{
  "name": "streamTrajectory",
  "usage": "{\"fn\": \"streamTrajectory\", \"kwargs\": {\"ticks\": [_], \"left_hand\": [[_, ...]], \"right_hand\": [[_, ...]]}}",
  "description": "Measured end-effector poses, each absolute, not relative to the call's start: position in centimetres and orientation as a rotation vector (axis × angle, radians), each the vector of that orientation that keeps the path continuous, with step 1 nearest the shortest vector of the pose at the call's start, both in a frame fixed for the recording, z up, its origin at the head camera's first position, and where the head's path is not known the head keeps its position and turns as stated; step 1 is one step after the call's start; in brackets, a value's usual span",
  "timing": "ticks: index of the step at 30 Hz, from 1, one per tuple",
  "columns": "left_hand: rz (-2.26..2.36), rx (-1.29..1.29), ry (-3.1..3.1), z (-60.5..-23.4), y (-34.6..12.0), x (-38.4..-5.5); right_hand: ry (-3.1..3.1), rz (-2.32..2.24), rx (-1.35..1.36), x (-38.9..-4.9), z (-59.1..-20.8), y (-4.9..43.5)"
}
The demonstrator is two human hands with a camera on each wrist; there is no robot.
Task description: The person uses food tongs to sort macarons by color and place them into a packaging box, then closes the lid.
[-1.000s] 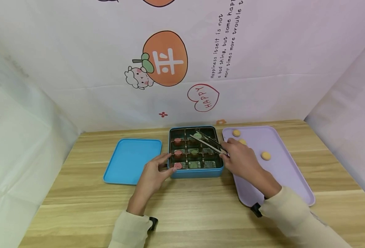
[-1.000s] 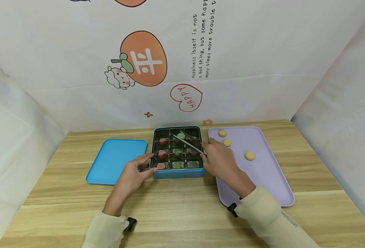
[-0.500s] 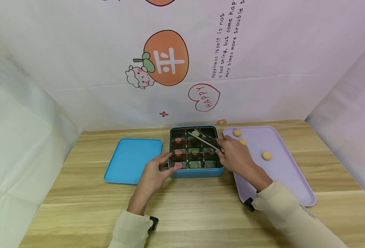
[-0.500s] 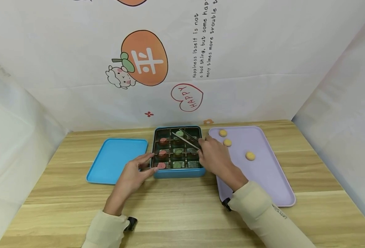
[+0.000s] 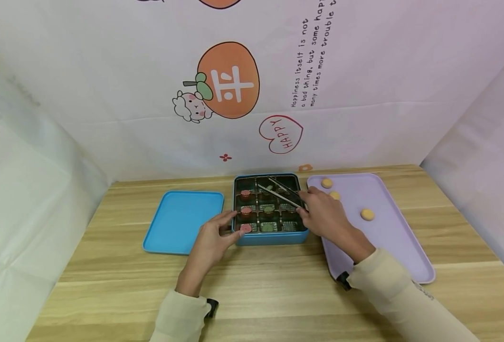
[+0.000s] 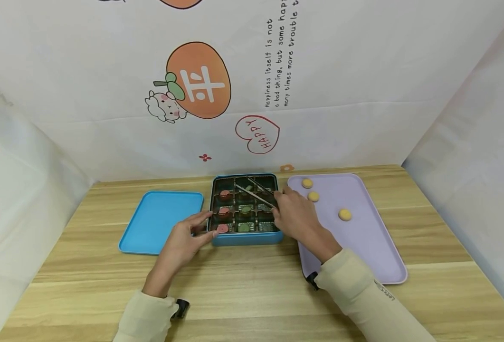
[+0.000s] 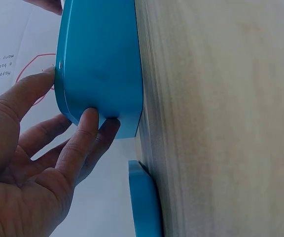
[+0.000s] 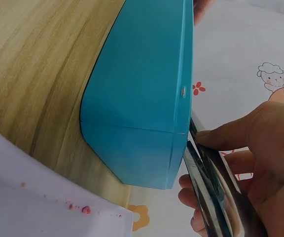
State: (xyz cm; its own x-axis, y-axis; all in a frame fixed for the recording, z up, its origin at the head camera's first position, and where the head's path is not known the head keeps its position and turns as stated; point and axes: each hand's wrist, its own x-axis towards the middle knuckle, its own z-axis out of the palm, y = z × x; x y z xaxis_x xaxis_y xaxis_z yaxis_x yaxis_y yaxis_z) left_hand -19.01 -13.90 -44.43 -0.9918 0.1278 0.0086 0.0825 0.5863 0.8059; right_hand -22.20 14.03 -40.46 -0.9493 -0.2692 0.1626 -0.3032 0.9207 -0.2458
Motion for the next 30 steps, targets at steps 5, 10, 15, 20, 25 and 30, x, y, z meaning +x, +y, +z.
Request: {"fn": "streamTrajectory", "kwargs": {"ticks": [5, 10, 15, 20, 25, 30], "left_hand": [[1.382, 0.189, 2.77, -44.5, -13.9, -19.1], [1.383, 0.188, 2.771, -44.5, -13.9, -19.1], [1.391, 0.167, 2.756, -44.5, -13.8, -19.1], [1.377, 0.171, 2.765, -44.4, -13.8, -19.1], [1.377, 0.179, 2.77, -44.4, -13.9, -19.1], [1.382, 0.171, 2.76, -44.3, -13.9, -19.0]], "right_hand": [[-2.946, 0.396, 0.453, -22.1, -40.4, 14.1], [-2.943, 0.394, 0.456, -21.9, -40.4, 14.1], [-2.942, 0.395, 0.452, -21.8, -40.3, 14.2], [-2.937, 0.4, 0.444, -21.6, -40.3, 14.3], [-2.953, 0.407, 0.421, -21.2, -39.9, 14.6], [-2.942, 0.408, 0.407, -20.7, -39.4, 15.3]]}}
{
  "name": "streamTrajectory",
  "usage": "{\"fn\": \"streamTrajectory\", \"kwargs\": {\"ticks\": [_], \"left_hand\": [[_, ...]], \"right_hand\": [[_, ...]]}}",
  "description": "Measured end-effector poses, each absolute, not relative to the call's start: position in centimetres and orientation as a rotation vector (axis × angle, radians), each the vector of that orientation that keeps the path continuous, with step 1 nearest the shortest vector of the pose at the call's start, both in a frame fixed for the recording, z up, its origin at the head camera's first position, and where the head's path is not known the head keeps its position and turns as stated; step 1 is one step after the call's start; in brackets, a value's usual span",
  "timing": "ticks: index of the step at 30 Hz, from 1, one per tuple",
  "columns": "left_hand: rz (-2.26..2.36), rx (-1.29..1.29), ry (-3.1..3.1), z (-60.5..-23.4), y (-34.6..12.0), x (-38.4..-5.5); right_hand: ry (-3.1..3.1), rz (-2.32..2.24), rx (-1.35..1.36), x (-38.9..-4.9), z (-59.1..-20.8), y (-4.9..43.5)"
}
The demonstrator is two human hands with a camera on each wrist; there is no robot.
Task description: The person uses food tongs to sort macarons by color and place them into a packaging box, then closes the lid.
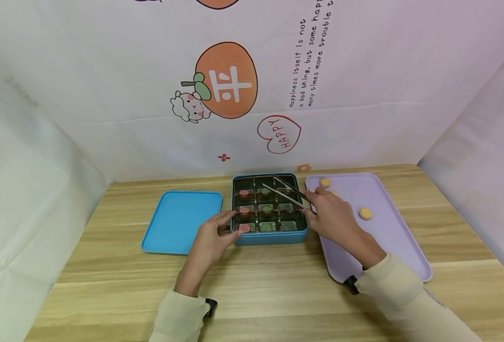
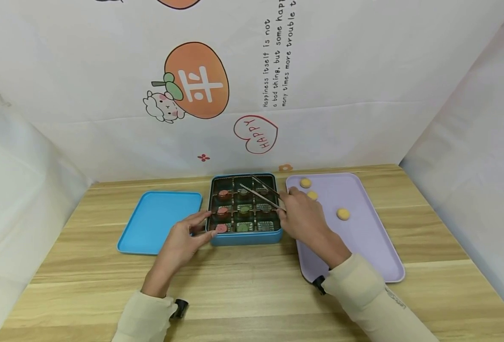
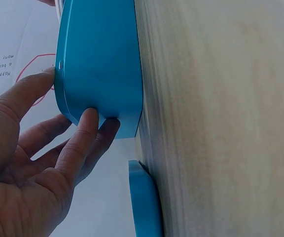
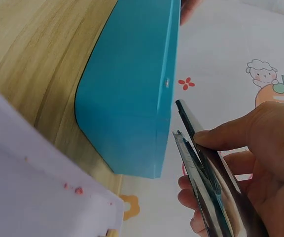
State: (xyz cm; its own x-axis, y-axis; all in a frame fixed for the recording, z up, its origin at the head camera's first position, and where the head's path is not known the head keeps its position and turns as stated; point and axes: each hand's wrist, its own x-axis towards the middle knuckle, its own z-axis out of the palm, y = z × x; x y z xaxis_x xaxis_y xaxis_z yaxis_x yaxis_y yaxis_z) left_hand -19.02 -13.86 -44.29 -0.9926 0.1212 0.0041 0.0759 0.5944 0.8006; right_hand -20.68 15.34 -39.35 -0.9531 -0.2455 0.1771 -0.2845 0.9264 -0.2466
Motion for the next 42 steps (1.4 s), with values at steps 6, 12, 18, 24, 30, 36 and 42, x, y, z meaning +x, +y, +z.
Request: {"fn": "streamTrajectory", "kwargs": {"ticks": [6, 12, 18, 24, 30, 36, 42], "left_hand": [[1.388, 0.17, 2.754, -44.3, -13.7, -19.0], [1.377, 0.187, 2.772, -44.4, -13.8, -19.0], [1.383, 0.175, 2.76, -44.4, -13.9, -19.0], [1.388, 0.166, 2.75, -44.3, -13.8, -18.9], [1.381, 0.159, 2.746, -44.2, -13.7, -18.9], [1.413, 0.162, 2.727, -44.3, -13.7, -19.0], [1.435, 0.169, 2.719, -44.2, -13.7, -19.1]], "right_hand": [[-2.938, 0.439, 0.369, -19.7, -39.2, 17.2], [-2.932, 0.434, 0.294, -18.3, -39.2, 19.6], [-2.897, 0.406, 0.271, -16.8, -39.4, 22.4], [-2.901, 0.376, 0.233, -15.7, -40.3, 25.3], [-2.95, 0.359, 0.171, -14.6, -41.5, 28.2], [-2.976, 0.34, 0.099, -13.8, -42.4, 30.2], [-2.963, 0.332, 0.073, -13.1, -43.1, 31.1]]}}
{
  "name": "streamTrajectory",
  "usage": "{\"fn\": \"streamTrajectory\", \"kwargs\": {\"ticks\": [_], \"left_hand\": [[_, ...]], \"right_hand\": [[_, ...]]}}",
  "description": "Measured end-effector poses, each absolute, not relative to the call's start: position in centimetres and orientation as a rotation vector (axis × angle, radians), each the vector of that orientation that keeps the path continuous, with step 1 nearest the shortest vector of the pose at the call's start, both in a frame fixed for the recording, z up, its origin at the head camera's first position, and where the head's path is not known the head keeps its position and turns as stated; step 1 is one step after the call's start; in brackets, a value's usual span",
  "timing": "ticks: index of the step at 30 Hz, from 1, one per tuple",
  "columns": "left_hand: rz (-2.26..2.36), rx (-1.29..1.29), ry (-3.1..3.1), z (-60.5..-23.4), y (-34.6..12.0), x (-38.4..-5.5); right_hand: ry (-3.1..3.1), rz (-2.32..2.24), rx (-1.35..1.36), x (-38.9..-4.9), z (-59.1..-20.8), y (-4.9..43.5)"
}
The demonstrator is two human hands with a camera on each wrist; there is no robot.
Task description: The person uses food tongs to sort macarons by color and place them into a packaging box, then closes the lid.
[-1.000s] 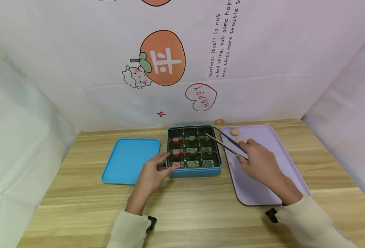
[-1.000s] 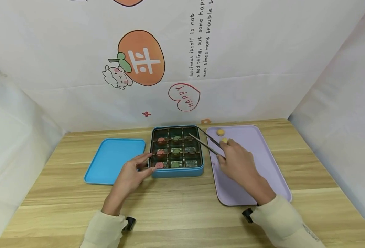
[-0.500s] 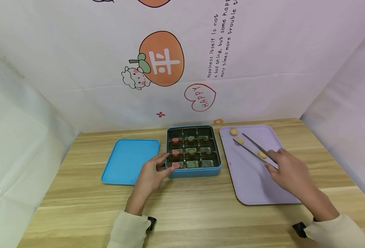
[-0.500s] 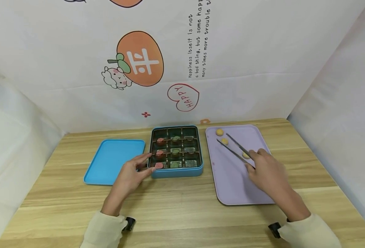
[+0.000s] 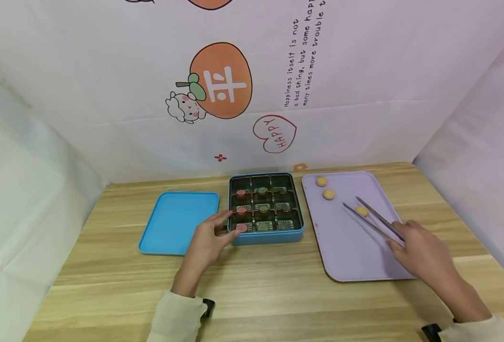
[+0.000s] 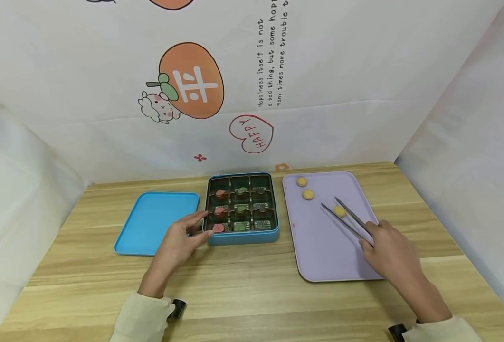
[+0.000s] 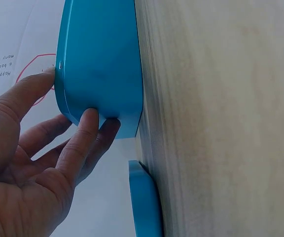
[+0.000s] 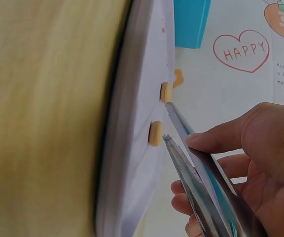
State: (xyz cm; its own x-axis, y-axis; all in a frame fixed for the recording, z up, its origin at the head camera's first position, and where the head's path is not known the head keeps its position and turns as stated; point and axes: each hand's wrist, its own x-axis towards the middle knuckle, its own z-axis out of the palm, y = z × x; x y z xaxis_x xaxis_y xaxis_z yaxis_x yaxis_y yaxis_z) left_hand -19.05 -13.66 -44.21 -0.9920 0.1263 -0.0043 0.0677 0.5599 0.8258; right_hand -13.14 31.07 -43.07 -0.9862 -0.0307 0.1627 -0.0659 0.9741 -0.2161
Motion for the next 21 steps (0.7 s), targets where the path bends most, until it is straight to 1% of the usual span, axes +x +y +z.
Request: {"fn": "streamTrajectory", "kwargs": {"ticks": [12, 21], "left_hand": [[1.422, 0.164, 2.728, -44.2, -13.6, -19.1], [1.437, 0.156, 2.721, -44.2, -13.7, -19.1]], "right_hand": [[-2.983, 0.347, 0.032, -12.8, -43.7, 31.7], [-2.909, 0.338, 0.057, -12.4, -44.6, 31.9]]}}
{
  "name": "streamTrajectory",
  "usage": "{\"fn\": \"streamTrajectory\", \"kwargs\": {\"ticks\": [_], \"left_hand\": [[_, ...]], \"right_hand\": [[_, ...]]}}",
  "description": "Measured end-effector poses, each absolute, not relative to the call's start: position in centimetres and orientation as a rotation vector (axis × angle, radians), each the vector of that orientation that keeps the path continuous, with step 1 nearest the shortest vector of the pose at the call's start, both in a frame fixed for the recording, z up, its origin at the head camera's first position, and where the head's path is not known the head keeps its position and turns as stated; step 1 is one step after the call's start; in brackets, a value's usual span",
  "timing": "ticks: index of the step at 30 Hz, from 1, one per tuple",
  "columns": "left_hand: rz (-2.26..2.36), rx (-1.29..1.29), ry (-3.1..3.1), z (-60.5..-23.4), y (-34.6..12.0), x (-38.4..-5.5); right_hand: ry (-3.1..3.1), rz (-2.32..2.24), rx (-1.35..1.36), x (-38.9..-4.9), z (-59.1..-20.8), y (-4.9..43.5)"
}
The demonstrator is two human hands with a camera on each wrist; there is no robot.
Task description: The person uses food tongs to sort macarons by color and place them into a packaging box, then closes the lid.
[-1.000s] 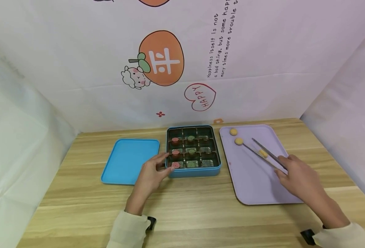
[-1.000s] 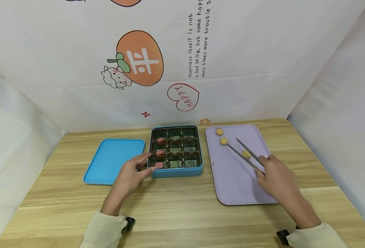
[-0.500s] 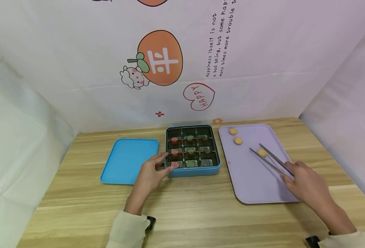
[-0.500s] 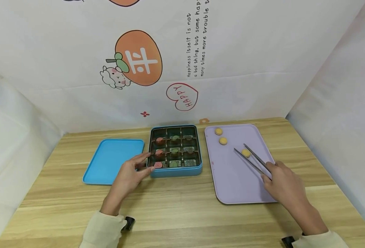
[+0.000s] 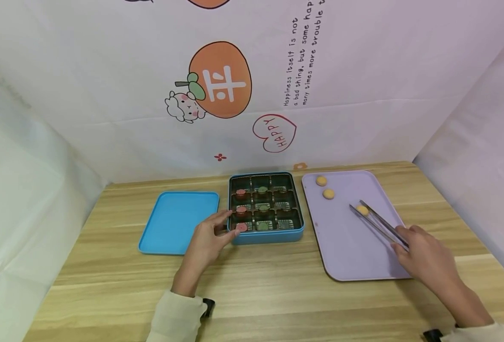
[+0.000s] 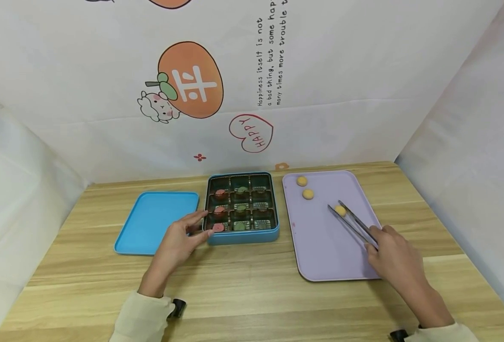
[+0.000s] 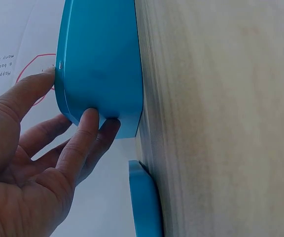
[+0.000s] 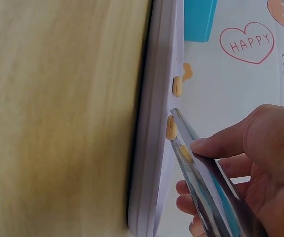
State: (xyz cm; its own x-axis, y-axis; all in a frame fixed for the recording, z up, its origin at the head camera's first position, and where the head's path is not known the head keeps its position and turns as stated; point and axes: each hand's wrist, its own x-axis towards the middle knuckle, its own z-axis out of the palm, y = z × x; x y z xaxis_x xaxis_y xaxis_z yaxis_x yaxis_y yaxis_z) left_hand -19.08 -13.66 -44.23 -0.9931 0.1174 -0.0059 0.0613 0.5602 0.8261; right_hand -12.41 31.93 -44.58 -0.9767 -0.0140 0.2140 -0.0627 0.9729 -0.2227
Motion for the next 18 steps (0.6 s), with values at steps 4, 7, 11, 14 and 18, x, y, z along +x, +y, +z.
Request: {"fn": "streamTrajectory", "kwargs": {"ticks": [4, 7, 11, 14, 18], "left_hand": [[1.439, 0.159, 2.721, -44.3, -13.7, -19.1], [1.449, 0.159, 2.715, -44.3, -13.7, -19.1], [1.457, 0.161, 2.71, -44.3, -13.7, -19.2], [1.452, 0.159, 2.71, -44.3, -13.7, -19.2], [1.438, 0.155, 2.718, -44.2, -13.7, -19.1]], "right_hand": [[-2.898, 0.34, 0.061, -12.5, -44.6, 31.9], [-2.908, 0.353, 0.051, -12.6, -44.4, 31.8], [-2.908, 0.366, 0.054, -12.7, -44.0, 31.4], [-2.88, 0.362, 0.078, -12.8, -43.8, 30.8], [-2.855, 0.36, 0.112, -12.8, -43.5, 29.9]]}}
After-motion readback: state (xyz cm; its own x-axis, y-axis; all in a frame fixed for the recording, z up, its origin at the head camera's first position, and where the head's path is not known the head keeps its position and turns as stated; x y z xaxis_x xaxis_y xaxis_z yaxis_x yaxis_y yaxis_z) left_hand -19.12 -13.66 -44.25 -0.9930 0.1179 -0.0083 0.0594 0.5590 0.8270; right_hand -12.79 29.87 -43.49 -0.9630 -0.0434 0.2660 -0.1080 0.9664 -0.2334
